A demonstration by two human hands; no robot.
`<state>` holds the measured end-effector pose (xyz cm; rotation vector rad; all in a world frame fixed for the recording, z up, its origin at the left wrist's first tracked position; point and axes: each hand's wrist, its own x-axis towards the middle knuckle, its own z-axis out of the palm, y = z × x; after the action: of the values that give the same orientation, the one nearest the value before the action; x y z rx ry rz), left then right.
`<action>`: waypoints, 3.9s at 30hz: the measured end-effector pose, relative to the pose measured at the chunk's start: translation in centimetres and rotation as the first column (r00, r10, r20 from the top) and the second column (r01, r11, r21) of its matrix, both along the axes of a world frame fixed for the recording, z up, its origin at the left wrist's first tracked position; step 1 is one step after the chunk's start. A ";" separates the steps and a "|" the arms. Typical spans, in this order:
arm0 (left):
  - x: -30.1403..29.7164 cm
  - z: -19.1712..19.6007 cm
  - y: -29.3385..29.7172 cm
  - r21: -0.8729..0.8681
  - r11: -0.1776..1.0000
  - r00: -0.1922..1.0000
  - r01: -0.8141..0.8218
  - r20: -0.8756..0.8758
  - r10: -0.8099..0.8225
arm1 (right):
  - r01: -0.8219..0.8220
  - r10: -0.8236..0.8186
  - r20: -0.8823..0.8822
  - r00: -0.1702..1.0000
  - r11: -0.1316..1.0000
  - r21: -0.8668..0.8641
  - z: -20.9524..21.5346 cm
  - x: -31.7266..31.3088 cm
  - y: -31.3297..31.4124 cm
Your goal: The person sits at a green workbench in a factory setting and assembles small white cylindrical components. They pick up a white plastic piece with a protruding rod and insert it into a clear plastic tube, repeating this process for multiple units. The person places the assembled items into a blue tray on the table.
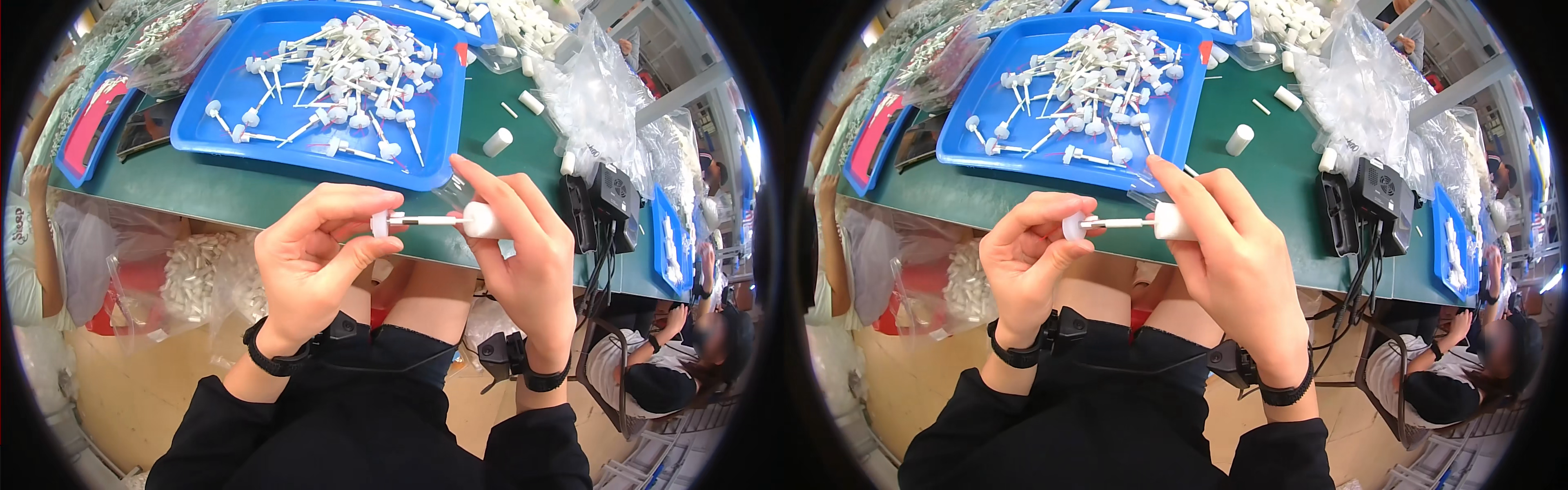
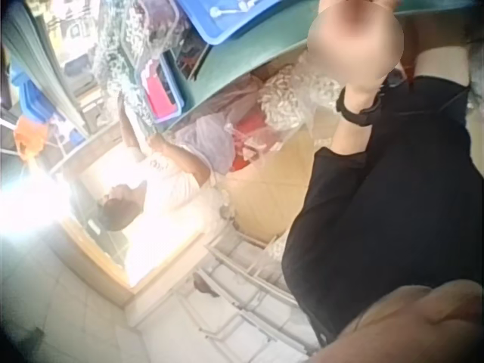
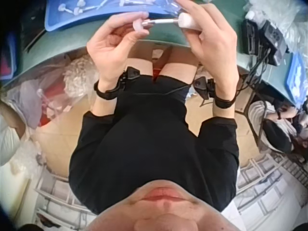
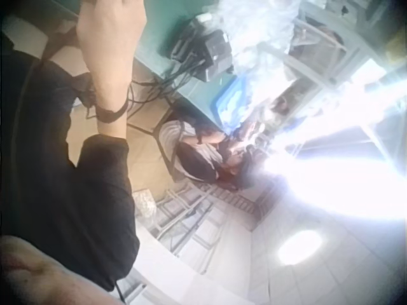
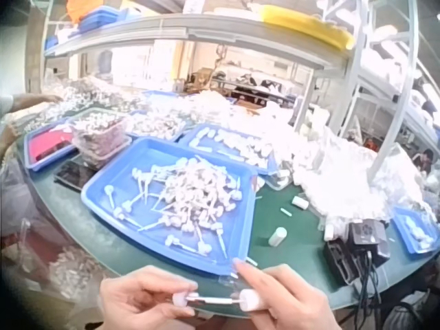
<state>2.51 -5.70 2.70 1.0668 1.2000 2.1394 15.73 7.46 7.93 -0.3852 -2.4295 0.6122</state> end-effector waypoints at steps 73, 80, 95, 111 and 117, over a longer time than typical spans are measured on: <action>0.9 -0.9 -1.4 -0.026 0.994 0.830 -0.110 -0.552 0.077 | 0.039 -0.061 0.167 0.984 0.990 0.132 -2.1 2.8 -2.4; 0.9 -1.0 -1.7 -0.041 0.993 0.826 -0.112 -0.560 0.070 | 0.089 -0.113 0.132 0.985 0.980 0.180 -3.2 2.6 -3.6; -0.3 -1.3 -1.8 -0.104 0.978 0.984 0.178 0.022 -0.177 | -0.091 0.001 -0.165 0.986 0.838 -0.538 -1.5 4.6 -2.4; 1.1 -1.5 -1.0 -0.093 0.991 0.995 0.093 0.046 -0.089 | -0.031 -0.050 -0.232 0.971 0.943 -0.332 -4.2 3.8 -2.9; 0.4 -0.9 -1.3 -0.170 0.969 0.983 0.182 0.052 -0.175 | -0.061 -0.014 -0.291 0.957 0.967 -0.245 -4.5 3.7 -3.1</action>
<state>2.90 -7.02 1.77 1.0132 1.2013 1.8730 19.39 4.39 3.47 -0.3416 -2.0831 0.9258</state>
